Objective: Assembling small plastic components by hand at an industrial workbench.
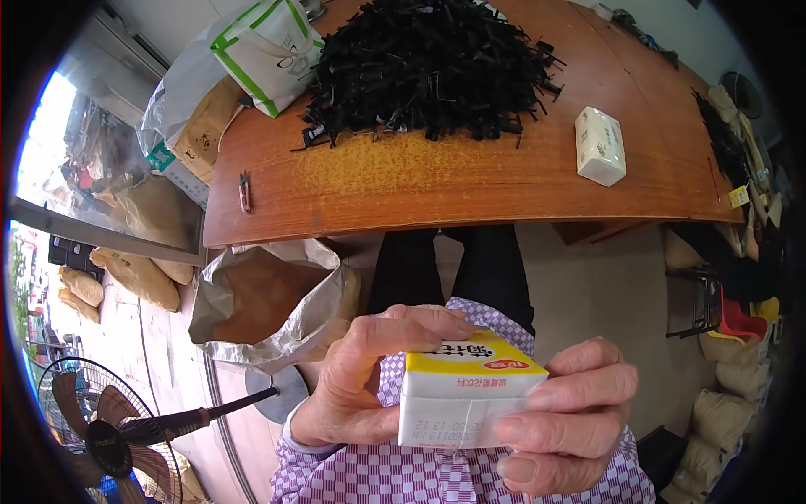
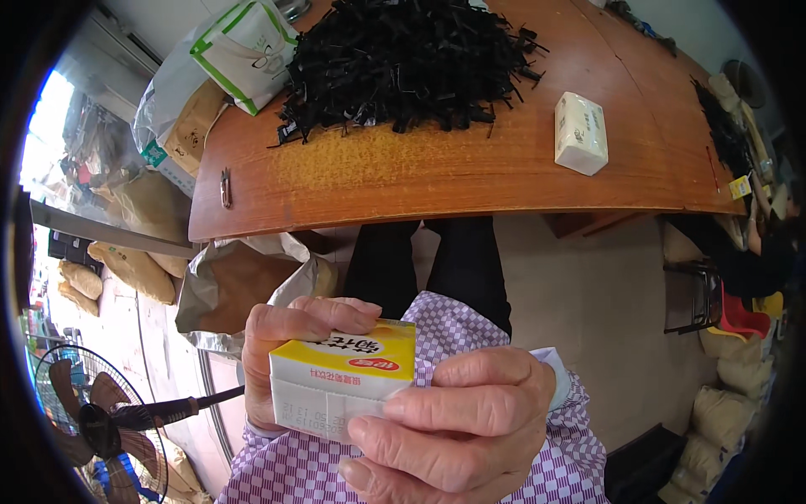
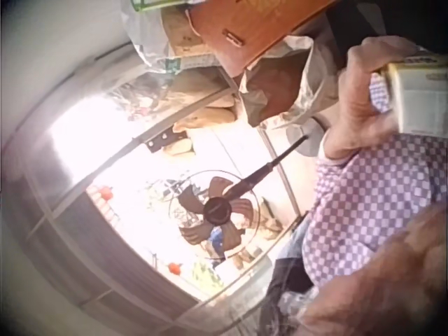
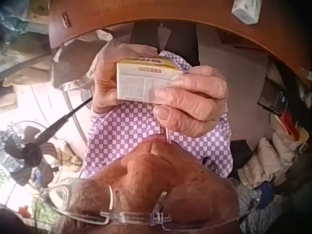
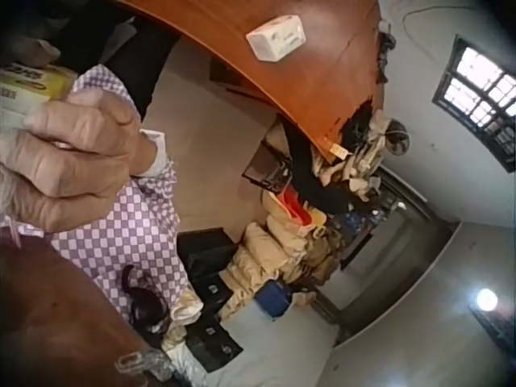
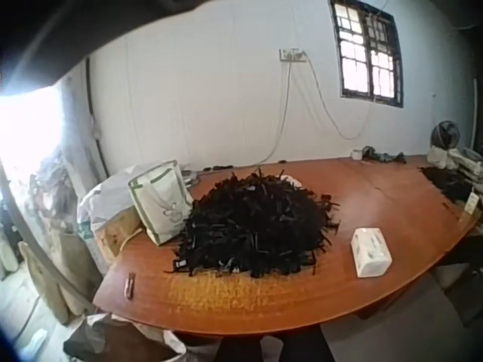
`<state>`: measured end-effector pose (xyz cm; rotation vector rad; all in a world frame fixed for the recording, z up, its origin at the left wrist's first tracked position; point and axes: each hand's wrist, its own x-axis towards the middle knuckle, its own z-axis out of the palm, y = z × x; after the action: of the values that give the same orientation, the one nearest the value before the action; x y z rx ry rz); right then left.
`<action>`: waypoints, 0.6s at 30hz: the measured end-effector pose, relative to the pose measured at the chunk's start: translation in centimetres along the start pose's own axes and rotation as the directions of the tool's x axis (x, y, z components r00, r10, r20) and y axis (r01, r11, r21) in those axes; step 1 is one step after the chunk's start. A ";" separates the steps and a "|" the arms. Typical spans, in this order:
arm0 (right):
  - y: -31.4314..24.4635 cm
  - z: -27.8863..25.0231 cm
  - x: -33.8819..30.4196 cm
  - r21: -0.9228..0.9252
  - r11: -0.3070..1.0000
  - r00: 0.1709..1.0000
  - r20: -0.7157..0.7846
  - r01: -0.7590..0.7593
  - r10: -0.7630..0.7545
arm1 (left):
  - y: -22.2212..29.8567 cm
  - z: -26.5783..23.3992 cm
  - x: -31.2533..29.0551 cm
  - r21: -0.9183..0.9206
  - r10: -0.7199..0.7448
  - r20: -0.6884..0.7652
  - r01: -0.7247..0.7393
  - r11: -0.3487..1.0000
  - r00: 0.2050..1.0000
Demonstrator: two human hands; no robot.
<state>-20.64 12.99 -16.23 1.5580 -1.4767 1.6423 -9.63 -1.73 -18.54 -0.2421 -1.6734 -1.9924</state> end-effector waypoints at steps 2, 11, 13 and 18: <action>-0.1 -0.1 0.1 0.011 1.000 1.000 0.005 -0.011 0.011 | 0.0 -0.1 0.2 -0.001 0.004 0.022 -0.004 1.000 1.000; -0.7 -0.3 -0.1 -0.007 1.000 0.999 0.029 -0.019 0.019 | -0.1 0.2 -0.2 -0.027 0.023 0.002 -0.023 0.999 1.000; -0.8 -0.3 -0.1 -0.006 1.000 1.000 0.020 -0.019 0.019 | -0.1 0.2 -0.2 -0.003 0.045 0.000 -0.045 0.999 0.999; -1.1 -0.6 -0.3 -0.035 0.999 0.997 0.067 -0.032 0.034 | 0.0 0.3 -0.3 0.052 0.055 -0.007 -0.055 0.997 0.998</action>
<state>-19.88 13.95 -15.99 1.5935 -1.5651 1.5887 -9.45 -1.38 -18.61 -0.2575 -1.6926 -1.9042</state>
